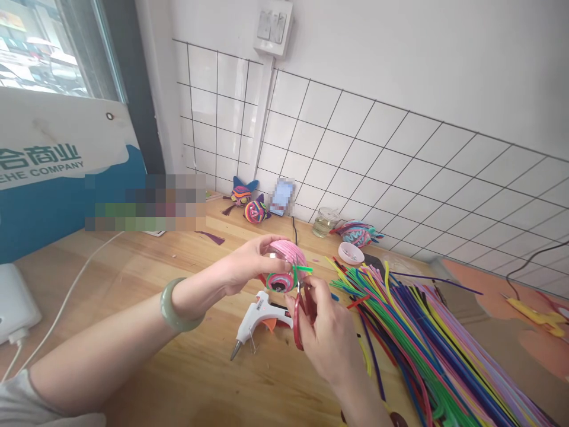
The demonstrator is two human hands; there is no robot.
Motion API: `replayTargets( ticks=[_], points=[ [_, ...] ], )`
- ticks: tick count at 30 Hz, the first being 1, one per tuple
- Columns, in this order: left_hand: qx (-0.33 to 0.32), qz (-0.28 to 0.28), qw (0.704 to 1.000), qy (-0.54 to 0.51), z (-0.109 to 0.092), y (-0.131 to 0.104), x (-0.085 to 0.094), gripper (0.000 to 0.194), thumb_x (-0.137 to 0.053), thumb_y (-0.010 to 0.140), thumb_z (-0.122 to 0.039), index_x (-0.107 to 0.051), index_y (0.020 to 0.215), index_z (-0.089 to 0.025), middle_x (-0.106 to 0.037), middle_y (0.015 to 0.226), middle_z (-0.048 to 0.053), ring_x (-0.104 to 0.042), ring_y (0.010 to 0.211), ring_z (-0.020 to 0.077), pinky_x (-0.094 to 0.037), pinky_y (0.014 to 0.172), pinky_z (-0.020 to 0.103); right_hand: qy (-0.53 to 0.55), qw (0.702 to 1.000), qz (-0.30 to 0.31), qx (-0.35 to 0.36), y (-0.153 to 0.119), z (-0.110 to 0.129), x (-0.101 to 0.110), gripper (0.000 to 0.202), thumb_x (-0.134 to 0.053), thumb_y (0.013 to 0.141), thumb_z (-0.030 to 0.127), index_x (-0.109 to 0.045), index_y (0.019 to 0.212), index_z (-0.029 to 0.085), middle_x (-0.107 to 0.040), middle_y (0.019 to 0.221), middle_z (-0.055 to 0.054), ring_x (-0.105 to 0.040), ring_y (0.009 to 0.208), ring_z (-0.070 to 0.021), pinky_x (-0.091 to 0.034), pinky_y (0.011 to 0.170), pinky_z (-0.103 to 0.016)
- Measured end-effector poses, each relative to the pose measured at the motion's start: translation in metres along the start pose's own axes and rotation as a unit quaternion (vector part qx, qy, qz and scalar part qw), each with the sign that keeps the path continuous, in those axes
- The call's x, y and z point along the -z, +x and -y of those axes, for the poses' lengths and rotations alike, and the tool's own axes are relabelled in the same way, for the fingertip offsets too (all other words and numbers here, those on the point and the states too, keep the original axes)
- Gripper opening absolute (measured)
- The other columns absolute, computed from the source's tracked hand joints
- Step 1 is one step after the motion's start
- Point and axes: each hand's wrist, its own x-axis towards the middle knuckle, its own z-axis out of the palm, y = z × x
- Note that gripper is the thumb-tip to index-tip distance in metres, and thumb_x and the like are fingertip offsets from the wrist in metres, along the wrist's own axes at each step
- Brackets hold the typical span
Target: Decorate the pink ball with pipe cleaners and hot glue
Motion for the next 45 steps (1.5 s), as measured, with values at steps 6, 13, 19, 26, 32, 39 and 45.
replayTargets(
  ticks=[6,13,19,26,32,39,45],
  points=[
    [-0.006,0.004,1.0,0.004,0.0,-0.001,-0.001,0.045,-0.068,0.069,-0.02,-0.058,0.113,-0.016,-0.065,0.101,0.008,-0.061,0.089,0.0194,-0.046,0.069,0.027,-0.005,1.0,0.005,0.005,0.0,0.0,0.001,0.025,-0.042,0.093,0.038,-0.049,0.105,0.017,-0.065,0.064,0.001,-0.063,0.055,-0.0185,-0.041,0.05,-0.026],
    [0.013,-0.01,1.0,0.009,0.0,-0.001,-0.002,0.048,-0.07,0.068,-0.022,-0.057,0.114,-0.016,-0.066,0.1,0.008,-0.062,0.085,0.0191,-0.046,0.066,0.027,-0.074,0.996,-0.025,0.046,0.001,-0.003,-0.002,0.025,-0.04,0.095,0.036,-0.052,0.104,0.015,-0.067,0.065,-0.001,-0.065,0.055,-0.0199,-0.039,0.049,-0.028],
    [0.015,-0.01,1.0,0.005,0.0,0.0,-0.004,0.045,-0.07,0.066,-0.02,-0.058,0.11,-0.016,-0.065,0.097,0.006,-0.061,0.083,0.018,-0.047,0.066,0.027,-0.113,0.99,-0.037,0.077,0.002,-0.001,-0.003,0.025,-0.037,0.096,0.031,-0.054,0.099,0.014,-0.066,0.061,-0.001,-0.065,0.052,-0.0196,-0.037,0.048,-0.028],
    [0.02,-0.017,1.0,0.012,0.0,0.002,-0.005,0.042,-0.068,0.066,-0.019,-0.058,0.106,-0.015,-0.064,0.092,0.005,-0.06,0.078,0.0167,-0.045,0.061,0.025,-0.169,0.98,-0.052,0.09,0.003,-0.006,-0.011,0.03,-0.03,0.098,0.03,-0.055,0.093,0.013,-0.065,0.055,-0.003,-0.063,0.045,-0.0189,-0.031,0.043,-0.027],
    [0.04,-0.02,0.999,0.017,0.007,0.009,0.001,0.04,-0.067,0.068,-0.023,-0.059,0.106,-0.016,-0.066,0.094,0.006,-0.061,0.078,0.017,-0.044,0.058,0.024,-0.082,0.996,0.017,0.018,0.004,-0.006,-0.008,0.028,-0.033,0.097,0.035,-0.054,0.096,0.016,-0.066,0.06,-0.003,-0.062,0.048,-0.0185,-0.036,0.044,-0.025],
    [0.047,-0.006,0.999,-0.002,0.01,0.015,0.018,0.035,-0.065,0.072,-0.031,-0.063,0.104,-0.018,-0.066,0.094,0.005,-0.06,0.083,0.0175,-0.048,0.065,0.026,0.003,0.988,0.067,-0.141,-0.011,-0.08,0.018,0.032,-0.042,0.091,0.044,-0.051,0.11,0.019,-0.069,0.073,-0.003,-0.066,0.061,-0.018,-0.048,0.056,-0.026],
    [0.054,0.013,0.998,-0.033,0.006,0.013,0.019,0.032,-0.065,0.072,-0.032,-0.065,0.101,-0.017,-0.066,0.088,0.005,-0.06,0.077,0.0161,-0.049,0.066,0.026,-0.196,0.953,0.128,-0.191,-0.045,-0.154,0.006,0.033,-0.048,0.085,0.036,-0.061,0.107,0.014,-0.072,0.086,-0.011,-0.069,0.078,-0.0259,-0.049,0.064,-0.031]
  ],
)
